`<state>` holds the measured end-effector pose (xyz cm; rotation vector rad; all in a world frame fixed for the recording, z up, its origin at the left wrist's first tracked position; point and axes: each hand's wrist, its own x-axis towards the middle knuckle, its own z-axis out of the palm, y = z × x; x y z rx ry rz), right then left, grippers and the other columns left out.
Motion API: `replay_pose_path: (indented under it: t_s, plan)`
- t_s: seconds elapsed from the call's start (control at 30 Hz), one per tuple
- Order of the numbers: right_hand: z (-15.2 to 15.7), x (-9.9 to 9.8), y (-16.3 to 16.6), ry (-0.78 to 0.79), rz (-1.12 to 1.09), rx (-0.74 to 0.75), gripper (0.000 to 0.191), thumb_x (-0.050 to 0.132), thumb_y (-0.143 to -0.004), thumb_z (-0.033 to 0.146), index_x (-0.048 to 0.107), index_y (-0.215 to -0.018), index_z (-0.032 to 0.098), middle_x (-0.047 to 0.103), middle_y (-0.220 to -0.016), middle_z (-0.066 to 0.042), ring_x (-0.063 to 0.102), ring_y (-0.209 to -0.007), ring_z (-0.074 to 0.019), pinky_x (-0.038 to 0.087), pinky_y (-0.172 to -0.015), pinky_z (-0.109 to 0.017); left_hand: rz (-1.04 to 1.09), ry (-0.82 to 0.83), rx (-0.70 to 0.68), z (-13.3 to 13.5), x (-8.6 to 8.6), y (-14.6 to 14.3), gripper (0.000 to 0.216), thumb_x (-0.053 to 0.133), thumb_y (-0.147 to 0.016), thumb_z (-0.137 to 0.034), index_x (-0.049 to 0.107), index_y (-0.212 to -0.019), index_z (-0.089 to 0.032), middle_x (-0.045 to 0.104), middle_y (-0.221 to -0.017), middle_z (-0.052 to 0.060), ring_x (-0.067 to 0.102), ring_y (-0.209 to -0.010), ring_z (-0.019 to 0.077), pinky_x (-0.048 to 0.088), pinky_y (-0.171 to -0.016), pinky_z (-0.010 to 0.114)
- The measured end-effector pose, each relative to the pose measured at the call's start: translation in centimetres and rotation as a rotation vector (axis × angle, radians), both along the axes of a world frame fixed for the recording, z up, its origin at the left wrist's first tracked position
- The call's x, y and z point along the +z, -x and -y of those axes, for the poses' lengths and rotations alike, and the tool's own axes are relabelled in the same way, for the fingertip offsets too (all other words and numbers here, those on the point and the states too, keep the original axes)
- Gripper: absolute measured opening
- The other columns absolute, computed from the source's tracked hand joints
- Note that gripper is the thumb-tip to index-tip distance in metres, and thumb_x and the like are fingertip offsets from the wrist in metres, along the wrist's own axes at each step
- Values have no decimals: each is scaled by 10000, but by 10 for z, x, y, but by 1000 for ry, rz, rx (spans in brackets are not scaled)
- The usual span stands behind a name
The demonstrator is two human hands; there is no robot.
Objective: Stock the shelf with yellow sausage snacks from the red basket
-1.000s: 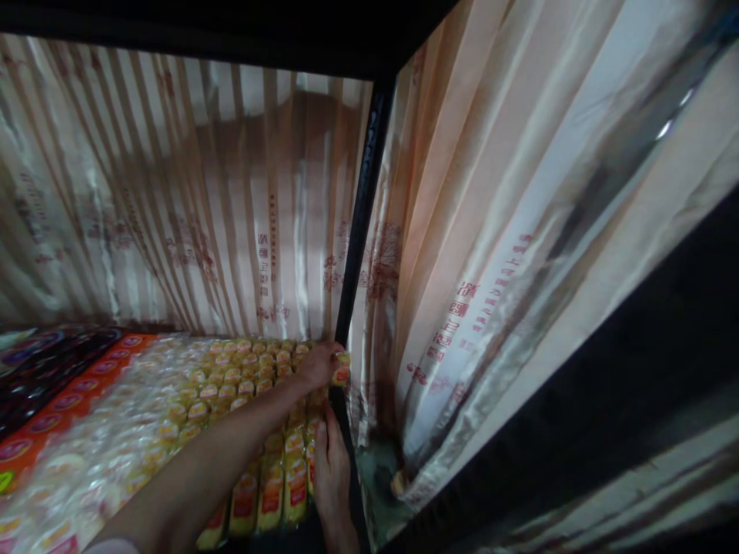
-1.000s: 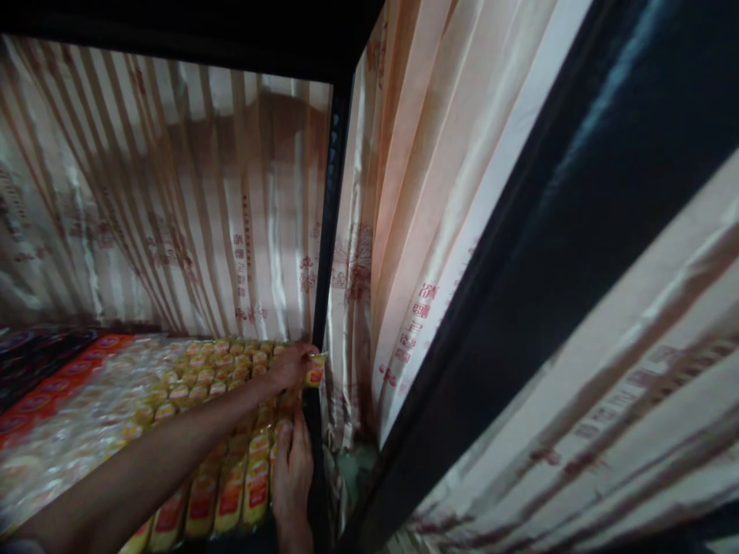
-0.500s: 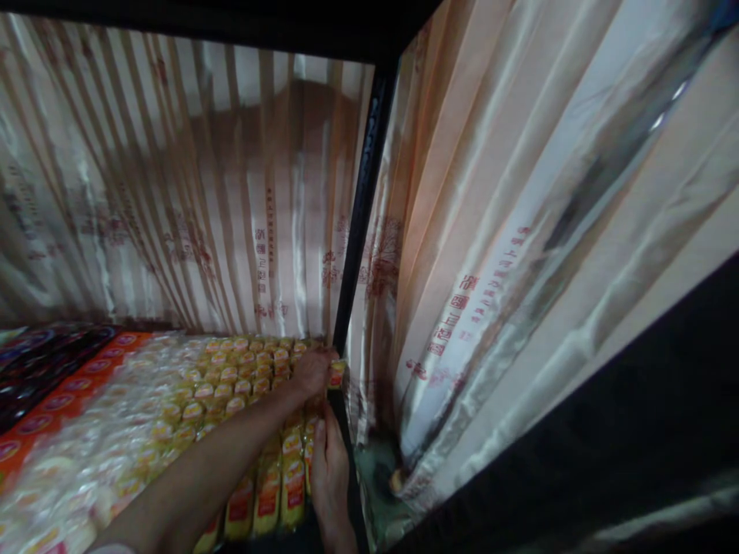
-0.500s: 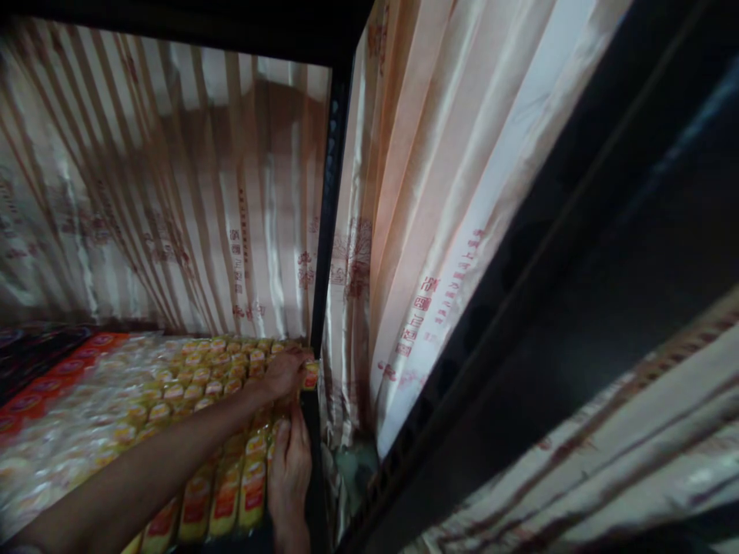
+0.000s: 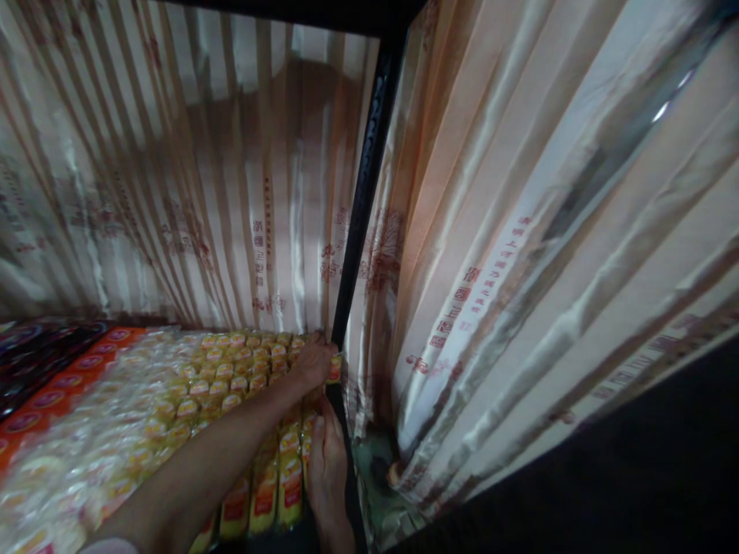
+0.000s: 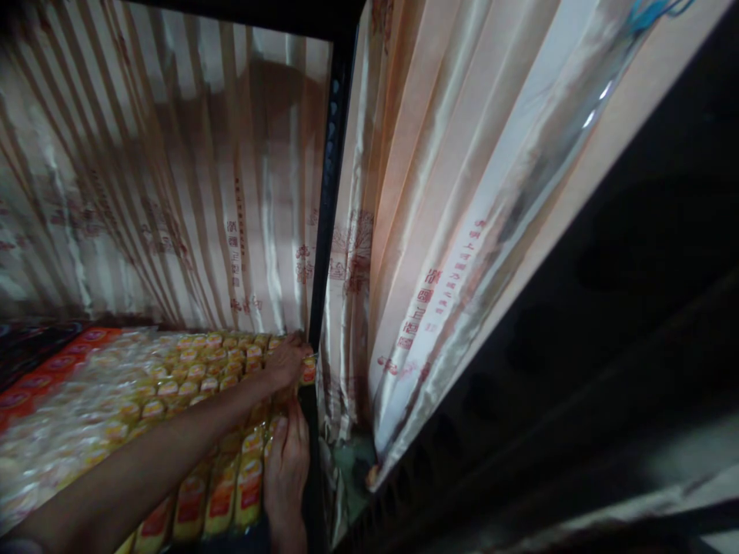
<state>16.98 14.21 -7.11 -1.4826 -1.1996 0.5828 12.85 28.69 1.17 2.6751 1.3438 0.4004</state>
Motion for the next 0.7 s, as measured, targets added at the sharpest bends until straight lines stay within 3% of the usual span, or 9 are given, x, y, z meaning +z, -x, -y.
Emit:
replay_pose_path:
  t_s: [0.17, 0.5, 0.6, 0.7]
  plan:
    - [0, 1, 1, -30, 12, -19, 529, 289, -905, 455, 538, -1240, 130, 546, -1280, -109, 466, -1221, -210, 347, -1050, -387, 3, 5, 4, 0, 0, -1, 196, 504, -742, -84, 659, -834, -162, 627, -883, 100, 491, -1026, 251, 355, -955, 381]
    - [2, -1, 1, -51, 42, -51, 538, 285, -909, 459, 524, -1244, 114, 528, -1298, -120, 452, -1234, -213, 335, -1055, -388, 43, -10, 50, 4, -1, 7, 322, 457, -756, -64, 625, -1026, -116, 590, -1016, 134, 466, -1066, 258, 370, -949, 383]
    - [6, -4, 1, -83, 70, -83, 536, 286, -908, 463, 524, -1241, 117, 540, -1282, -129, 468, -1217, -222, 351, -1039, -399, 148, -43, 68, 19, 7, 10, 307, 436, -783, -67, 630, -1011, -137, 596, -1034, 108, 478, -1058, 228, 369, -966, 360]
    - [11, -5, 0, -138, 116, -105, 527, 287, -911, 444, 511, -1247, 106, 536, -1281, -150, 469, -1214, -231, 370, -1016, -414, 314, -51, 91, 54, 16, 18, 290, 410, -823, -98, 636, -993, -160, 609, -1020, 75, 491, -1047, 203, 393, -960, 337]
